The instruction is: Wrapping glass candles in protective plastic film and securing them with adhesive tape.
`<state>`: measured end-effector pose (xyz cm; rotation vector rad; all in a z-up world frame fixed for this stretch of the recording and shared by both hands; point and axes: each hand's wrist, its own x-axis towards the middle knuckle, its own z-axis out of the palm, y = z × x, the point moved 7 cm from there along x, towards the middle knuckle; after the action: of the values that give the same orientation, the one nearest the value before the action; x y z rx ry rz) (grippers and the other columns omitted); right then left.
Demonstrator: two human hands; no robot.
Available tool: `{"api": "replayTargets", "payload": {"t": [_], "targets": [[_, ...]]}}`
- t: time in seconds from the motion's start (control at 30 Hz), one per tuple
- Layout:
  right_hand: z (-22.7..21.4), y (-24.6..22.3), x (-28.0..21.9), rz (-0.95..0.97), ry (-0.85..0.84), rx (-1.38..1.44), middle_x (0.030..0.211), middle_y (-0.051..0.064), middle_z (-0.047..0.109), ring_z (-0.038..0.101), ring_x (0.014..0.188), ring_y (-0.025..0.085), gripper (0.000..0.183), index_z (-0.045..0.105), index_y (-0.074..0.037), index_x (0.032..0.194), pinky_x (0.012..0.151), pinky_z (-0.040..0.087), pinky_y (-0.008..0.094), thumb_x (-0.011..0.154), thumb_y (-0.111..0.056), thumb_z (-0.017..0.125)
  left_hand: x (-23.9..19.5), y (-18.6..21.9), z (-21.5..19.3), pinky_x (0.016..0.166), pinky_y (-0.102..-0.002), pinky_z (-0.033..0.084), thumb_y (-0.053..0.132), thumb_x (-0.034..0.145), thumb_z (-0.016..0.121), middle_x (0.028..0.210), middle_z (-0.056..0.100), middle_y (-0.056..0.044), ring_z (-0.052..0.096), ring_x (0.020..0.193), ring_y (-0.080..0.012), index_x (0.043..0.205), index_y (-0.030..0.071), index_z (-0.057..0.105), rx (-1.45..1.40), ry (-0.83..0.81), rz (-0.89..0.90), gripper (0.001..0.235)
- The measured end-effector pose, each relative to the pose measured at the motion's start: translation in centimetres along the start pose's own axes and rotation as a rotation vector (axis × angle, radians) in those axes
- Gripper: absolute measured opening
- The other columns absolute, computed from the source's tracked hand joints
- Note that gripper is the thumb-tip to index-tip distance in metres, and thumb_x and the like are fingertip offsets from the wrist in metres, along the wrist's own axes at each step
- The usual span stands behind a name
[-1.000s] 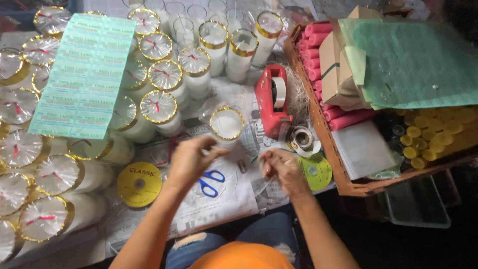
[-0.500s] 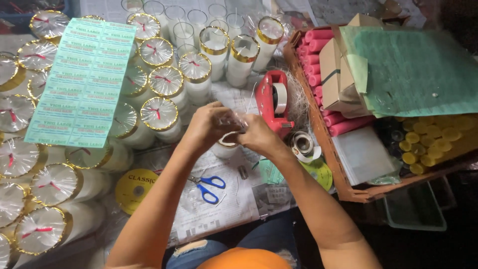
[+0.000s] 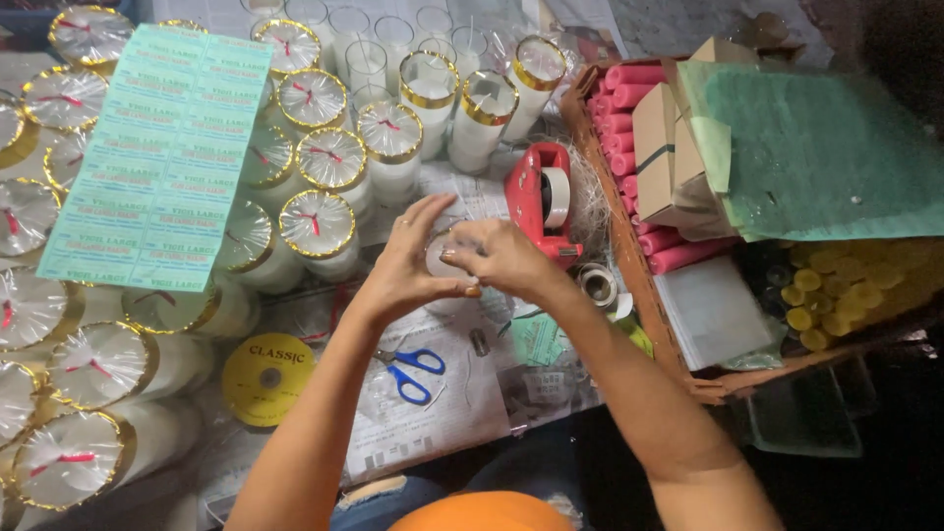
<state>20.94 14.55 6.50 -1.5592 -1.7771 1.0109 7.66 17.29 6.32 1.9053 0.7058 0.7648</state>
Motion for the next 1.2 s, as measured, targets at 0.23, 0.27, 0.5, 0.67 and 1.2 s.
{"api": "replayTargets", "payload": {"t": [0.23, 0.27, 0.5, 0.67, 1.2], "targets": [[-1.8, -2.8, -0.6, -0.132, -0.033, -0.234, 0.091, 0.026, 0.074, 0.071, 0.091, 0.049, 0.018, 0.069, -0.004, 0.108, 0.074, 0.054, 0.056, 0.091, -0.009, 0.068, 3.9, -7.5, 5.8, 0.117, -0.046, 0.037, 0.035, 0.073, 0.087, 0.115, 0.074, -0.013, 0.052, 0.131, -0.0449, 0.110, 0.007, 0.077, 0.088, -0.127, 0.185, 0.048], [-2.4, -2.1, -0.9, -0.081, 0.005, -0.144, 0.082, 0.020, 0.073, 0.070, 0.077, 0.035, 0.013, 0.071, -0.008, 0.103, 0.067, 0.055, 0.046, 0.091, -0.011, 0.069, 3.2, -5.6, 4.8, 0.109, -0.048, 0.042, 0.034, 0.080, 0.082, 0.111, 0.072, -0.014, 0.056, 0.123, -0.0440, 0.100, 0.007, 0.075, 0.060, -0.117, 0.213, 0.034], [-1.4, 5.9, -1.4, 0.064, 0.110, 0.425, 0.059, 0.009, 0.065, 0.063, 0.044, 0.013, 0.009, 0.073, -0.002, 0.096, 0.038, 0.048, 0.022, 0.088, -0.002, 0.069, 1.7, -2.0, 3.2, 0.094, -0.047, 0.052, 0.018, 0.094, 0.073, 0.109, 0.069, -0.015, 0.063, 0.112, -0.0406, 0.095, 0.006, 0.070, 0.063, -0.060, 0.291, 0.013], [-1.8, 4.2, -1.4, 0.005, 0.063, 0.418, 0.062, 0.011, 0.067, 0.065, 0.047, 0.013, 0.012, 0.073, -0.001, 0.100, 0.039, 0.049, 0.023, 0.090, -0.006, 0.068, 1.3, -3.4, 3.5, 0.092, -0.041, 0.055, 0.014, 0.094, 0.073, 0.101, 0.073, -0.012, 0.068, 0.109, -0.0351, 0.082, 0.008, 0.072, 0.112, 0.002, 0.269, 0.013], [-6.6, 4.6, -2.6, -0.015, 0.061, 0.182, 0.072, 0.014, 0.077, 0.070, 0.050, 0.014, 0.009, 0.075, -0.004, 0.091, 0.039, 0.050, 0.022, 0.090, -0.003, 0.066, 0.6, -3.2, 3.5, 0.093, -0.039, 0.057, 0.013, 0.092, 0.076, 0.090, 0.073, -0.010, 0.071, 0.109, -0.0333, 0.074, 0.006, 0.071, 0.127, 0.114, 0.319, 0.020]]}}
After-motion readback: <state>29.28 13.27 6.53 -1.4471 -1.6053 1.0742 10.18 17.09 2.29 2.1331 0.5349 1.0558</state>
